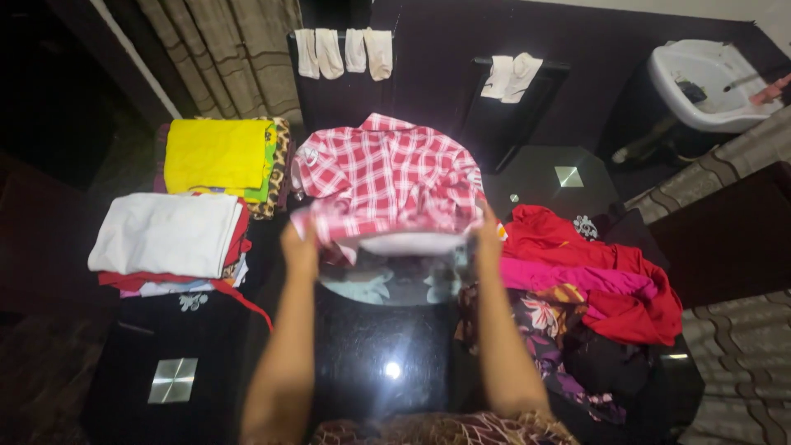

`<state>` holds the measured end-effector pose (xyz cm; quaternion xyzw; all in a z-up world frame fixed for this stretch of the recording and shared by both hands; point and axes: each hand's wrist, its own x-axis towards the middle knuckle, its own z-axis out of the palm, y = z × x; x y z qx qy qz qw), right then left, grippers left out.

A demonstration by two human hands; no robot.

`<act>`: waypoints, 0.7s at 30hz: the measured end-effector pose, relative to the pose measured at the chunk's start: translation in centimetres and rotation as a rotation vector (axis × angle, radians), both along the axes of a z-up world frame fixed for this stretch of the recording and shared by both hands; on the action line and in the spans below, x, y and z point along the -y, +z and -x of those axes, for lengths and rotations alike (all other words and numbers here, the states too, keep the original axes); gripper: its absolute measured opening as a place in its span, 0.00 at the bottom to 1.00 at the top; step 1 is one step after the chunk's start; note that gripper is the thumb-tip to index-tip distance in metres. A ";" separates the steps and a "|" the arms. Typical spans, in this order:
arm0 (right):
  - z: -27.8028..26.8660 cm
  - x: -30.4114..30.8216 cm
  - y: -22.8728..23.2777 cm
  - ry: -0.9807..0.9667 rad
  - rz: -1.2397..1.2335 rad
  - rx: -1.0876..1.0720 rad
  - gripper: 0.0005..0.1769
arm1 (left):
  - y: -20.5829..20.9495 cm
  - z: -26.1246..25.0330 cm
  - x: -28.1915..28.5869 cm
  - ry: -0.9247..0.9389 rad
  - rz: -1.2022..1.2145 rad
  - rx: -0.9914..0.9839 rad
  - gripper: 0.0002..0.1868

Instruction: The person folds a red and white checkered shirt, a floral garment, and a red jersey by hand on a table. They smooth each item and fold the sides inward before placing them into a stack.

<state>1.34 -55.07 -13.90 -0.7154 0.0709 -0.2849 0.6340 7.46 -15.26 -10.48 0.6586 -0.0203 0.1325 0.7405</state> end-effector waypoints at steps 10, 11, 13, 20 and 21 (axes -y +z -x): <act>2.7 -1.6 8.1 0.079 0.416 -0.082 0.58 | 7.4 0.2 -2.4 -0.029 0.495 -0.180 0.35; 3.4 -2.3 8.5 0.078 0.414 -0.081 0.58 | 4.7 -0.4 -3.0 -0.031 0.493 -0.180 0.35; 4.7 -3.5 9.3 0.161 0.495 -0.158 0.70 | -1.0 -1.8 -4.0 -0.113 0.332 -0.151 0.19; 5.6 -1.3 6.4 0.057 0.243 -0.088 0.57 | 4.4 1.1 -4.0 -0.222 0.388 0.018 0.32; 6.1 -1.4 6.9 0.087 -0.061 0.030 0.54 | 4.5 1.0 -3.9 -0.247 0.384 0.057 0.36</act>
